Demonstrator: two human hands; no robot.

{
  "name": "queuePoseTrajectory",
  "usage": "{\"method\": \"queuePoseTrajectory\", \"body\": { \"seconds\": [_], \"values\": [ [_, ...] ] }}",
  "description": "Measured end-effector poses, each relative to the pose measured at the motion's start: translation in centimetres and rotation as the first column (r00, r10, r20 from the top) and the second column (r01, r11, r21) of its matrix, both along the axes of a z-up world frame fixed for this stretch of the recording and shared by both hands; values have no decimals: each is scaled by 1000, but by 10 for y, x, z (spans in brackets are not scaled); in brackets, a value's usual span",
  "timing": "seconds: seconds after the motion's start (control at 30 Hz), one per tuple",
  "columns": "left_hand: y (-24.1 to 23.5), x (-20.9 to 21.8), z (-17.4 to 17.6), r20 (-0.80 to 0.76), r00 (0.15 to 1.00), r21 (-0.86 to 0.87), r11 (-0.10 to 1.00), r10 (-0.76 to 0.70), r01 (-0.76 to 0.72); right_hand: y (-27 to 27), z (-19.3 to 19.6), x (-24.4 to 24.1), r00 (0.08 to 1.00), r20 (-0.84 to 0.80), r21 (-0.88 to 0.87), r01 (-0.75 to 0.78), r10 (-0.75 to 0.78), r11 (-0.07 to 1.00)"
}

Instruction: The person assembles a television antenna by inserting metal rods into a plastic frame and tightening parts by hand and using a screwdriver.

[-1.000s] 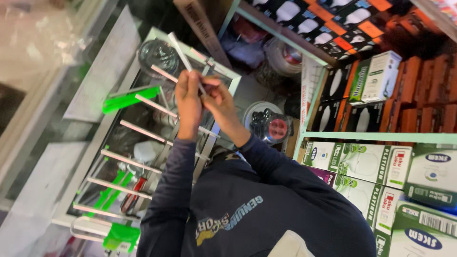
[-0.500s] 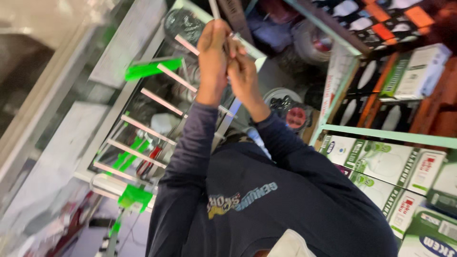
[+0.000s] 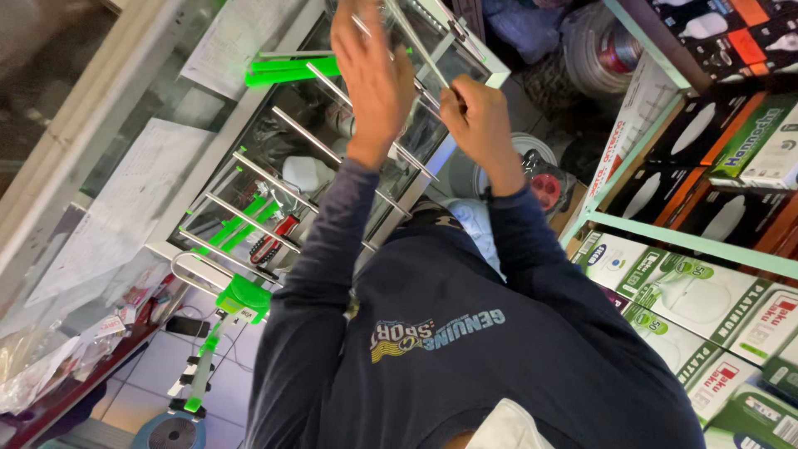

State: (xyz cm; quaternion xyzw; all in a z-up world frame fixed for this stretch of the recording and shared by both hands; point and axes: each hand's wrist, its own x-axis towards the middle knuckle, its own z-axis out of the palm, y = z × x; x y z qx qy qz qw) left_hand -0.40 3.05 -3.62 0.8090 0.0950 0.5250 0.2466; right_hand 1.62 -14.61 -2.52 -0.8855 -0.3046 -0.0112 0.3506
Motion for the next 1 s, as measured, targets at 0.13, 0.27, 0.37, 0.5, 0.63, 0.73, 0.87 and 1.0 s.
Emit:
{"method": "queuePoseTrajectory", "body": {
  "seconds": [0.13, 0.27, 0.37, 0.5, 0.63, 0.73, 0.87, 1.0],
  "values": [
    [12, -27, 34, -220, 851, 121, 852, -477, 509, -4, 36, 11, 953, 106, -88, -275, 283, 957],
    [15, -39, 26, -288, 677, -217, 735, -677, 643, 10, 48, 9, 972, -14, 118, -230, 233, 966],
    [15, -44, 16, -193, 704, -289, 725, -683, 624, 18, 36, 1, 957, -182, 387, -143, 228, 911],
    [21, -48, 9, -143, 717, -315, 718, -682, 620, 17, 29, -5, 818, -425, 636, -35, 387, 771],
    [22, -50, 8, -148, 678, -322, 683, -720, 656, 12, 24, 1, 829, -358, 642, -117, 431, 758],
    [19, -51, 9, -135, 654, -346, 654, -744, 672, 13, 12, 9, 866, -411, 549, -14, 284, 836],
    [12, -51, 8, -172, 694, -339, 704, -699, 624, 24, -7, 19, 935, -284, 502, -46, 214, 864],
    [6, -50, 2, -169, 731, -303, 740, -662, 600, 35, -19, 21, 924, -333, 564, 36, 188, 825]
  ]
}}
